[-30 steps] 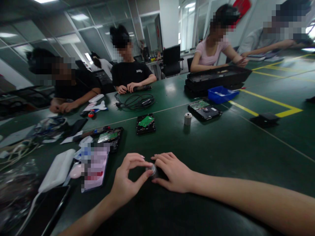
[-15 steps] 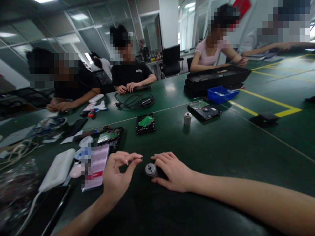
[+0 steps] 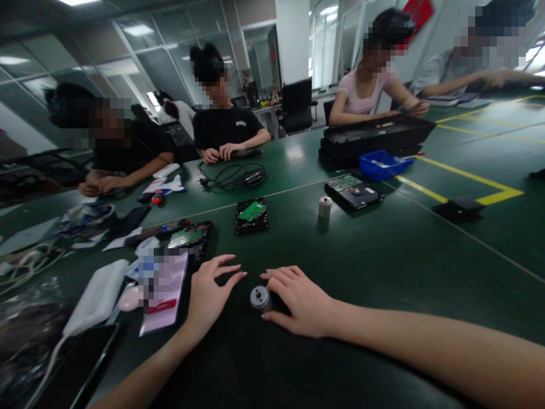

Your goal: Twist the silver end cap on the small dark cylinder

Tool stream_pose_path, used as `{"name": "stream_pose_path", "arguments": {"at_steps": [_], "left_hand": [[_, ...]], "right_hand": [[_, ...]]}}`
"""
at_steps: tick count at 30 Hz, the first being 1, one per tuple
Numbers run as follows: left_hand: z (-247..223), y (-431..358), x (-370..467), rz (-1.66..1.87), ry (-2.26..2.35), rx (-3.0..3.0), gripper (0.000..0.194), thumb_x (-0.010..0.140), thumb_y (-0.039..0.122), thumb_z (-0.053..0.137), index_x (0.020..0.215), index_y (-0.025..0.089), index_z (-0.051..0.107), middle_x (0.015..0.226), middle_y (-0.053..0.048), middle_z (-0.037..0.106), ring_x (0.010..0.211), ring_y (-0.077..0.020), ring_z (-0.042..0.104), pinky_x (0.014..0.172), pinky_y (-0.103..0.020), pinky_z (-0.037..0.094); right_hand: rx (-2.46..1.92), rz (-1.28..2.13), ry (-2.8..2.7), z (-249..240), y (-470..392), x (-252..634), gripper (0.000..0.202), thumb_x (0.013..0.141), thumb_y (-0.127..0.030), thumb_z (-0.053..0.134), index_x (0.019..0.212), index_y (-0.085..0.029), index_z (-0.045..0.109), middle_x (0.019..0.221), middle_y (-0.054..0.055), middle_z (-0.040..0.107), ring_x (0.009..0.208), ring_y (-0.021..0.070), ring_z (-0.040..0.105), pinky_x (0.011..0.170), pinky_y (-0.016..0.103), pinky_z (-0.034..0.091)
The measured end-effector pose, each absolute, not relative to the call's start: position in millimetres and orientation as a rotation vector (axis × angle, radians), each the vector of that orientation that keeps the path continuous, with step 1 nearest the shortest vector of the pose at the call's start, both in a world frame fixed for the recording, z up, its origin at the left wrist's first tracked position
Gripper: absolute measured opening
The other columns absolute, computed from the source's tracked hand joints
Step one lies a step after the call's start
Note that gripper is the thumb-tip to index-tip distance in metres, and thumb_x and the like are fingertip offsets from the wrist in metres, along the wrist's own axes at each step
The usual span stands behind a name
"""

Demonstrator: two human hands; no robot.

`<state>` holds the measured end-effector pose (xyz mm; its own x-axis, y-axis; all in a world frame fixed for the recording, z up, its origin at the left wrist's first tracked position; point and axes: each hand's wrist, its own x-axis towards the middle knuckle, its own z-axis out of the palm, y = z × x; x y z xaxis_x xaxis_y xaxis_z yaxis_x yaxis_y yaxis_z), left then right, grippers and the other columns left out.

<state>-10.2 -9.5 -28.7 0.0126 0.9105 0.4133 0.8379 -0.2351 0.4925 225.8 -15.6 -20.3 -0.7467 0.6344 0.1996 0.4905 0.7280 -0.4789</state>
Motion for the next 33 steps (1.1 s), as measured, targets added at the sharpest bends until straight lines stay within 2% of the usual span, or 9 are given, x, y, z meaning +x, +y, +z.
{"name": "stream_pose_path", "arguments": {"at_steps": [3, 7, 9, 13, 23, 26, 30, 33], "left_hand": [[-29, -9, -10, 1.037, 1.828, 2.138, 0.02, 0.079, 0.023, 0.076, 0.097, 0.026, 0.067, 0.094, 0.0, 0.074, 0.099, -0.027, 0.061, 0.087, -0.046, 0.041], [-20, -16, -4, 1.298, 1.644, 2.083, 0.009, 0.082, 0.024, 0.073, 0.089, 0.025, 0.069, 0.097, 0.0, 0.069, 0.096, -0.0231, 0.062, 0.087, -0.041, 0.044], [-12, -23, 1, 1.374, 1.541, 2.057, 0.01, 0.083, 0.025, 0.072, 0.092, 0.026, 0.068, 0.096, 0.0, 0.066, 0.094, -0.0208, 0.062, 0.087, -0.038, 0.046], [-2, -38, 12, 1.302, 1.371, 2.105, 0.011, 0.085, 0.024, 0.071, 0.095, 0.027, 0.068, 0.095, 0.0, 0.064, 0.094, -0.02, 0.061, 0.085, -0.036, 0.047], [0, -44, 16, 1.254, 1.205, 2.232, 0.015, 0.087, 0.017, 0.067, 0.098, 0.026, 0.062, 0.09, 0.0, 0.067, 0.091, -0.0216, 0.059, 0.081, -0.039, 0.047], [3, -46, 17, 1.172, 1.199, 2.333, 0.018, 0.088, 0.015, 0.063, 0.101, 0.027, 0.063, 0.097, 0.0, 0.068, 0.097, -0.022, 0.058, 0.085, -0.039, 0.045], [5, -48, 17, 1.057, 1.221, 2.364, 0.03, 0.091, 0.015, 0.059, 0.117, 0.03, 0.059, 0.115, 0.0, 0.065, 0.11, -0.0225, 0.052, 0.094, -0.041, 0.042], [5, -48, 17, 1.1, 1.23, 2.321, 0.03, 0.091, 0.017, 0.06, 0.118, 0.028, 0.057, 0.112, -0.002, 0.064, 0.109, -0.0229, 0.052, 0.092, -0.041, 0.044]], "right_hand": [[-0.87, 0.572, -2.583, -20, -15, 226, 0.045, 0.089, -0.045, 0.06, 0.123, -0.016, 0.054, 0.137, 0.015, 0.053, 0.128, 0.0304, 0.046, 0.105, 0.05, 0.034], [-0.863, 0.561, -2.57, -22, -15, 226, 0.045, 0.088, -0.045, 0.06, 0.122, -0.016, 0.055, 0.135, 0.015, 0.054, 0.126, 0.0299, 0.047, 0.104, 0.049, 0.035], [-0.858, 0.56, -2.561, -23, -15, 226, 0.045, 0.088, -0.045, 0.061, 0.123, -0.016, 0.054, 0.134, 0.015, 0.055, 0.125, 0.0297, 0.047, 0.104, 0.049, 0.035], [-0.839, 0.556, -2.549, -23, -15, 226, 0.045, 0.088, -0.043, 0.062, 0.122, -0.016, 0.054, 0.131, 0.015, 0.057, 0.124, 0.0291, 0.048, 0.103, 0.048, 0.036], [-0.825, 0.562, -2.546, -25, -15, 226, 0.042, 0.088, -0.043, 0.061, 0.121, -0.018, 0.055, 0.131, 0.014, 0.057, 0.124, 0.0284, 0.049, 0.103, 0.047, 0.036], [-0.825, 0.558, -2.55, -25, -15, 226, 0.044, 0.088, -0.043, 0.061, 0.124, -0.018, 0.053, 0.13, 0.014, 0.057, 0.124, 0.0293, 0.049, 0.103, 0.048, 0.036], [-0.834, 0.563, -2.552, -24, -15, 225, 0.047, 0.088, -0.042, 0.061, 0.127, -0.017, 0.051, 0.126, 0.015, 0.058, 0.121, 0.0295, 0.05, 0.102, 0.047, 0.037], [-0.829, 0.565, -2.551, -23, -15, 225, 0.049, 0.088, -0.042, 0.06, 0.129, -0.016, 0.05, 0.126, 0.014, 0.058, 0.121, 0.029, 0.049, 0.102, 0.047, 0.036]]}}
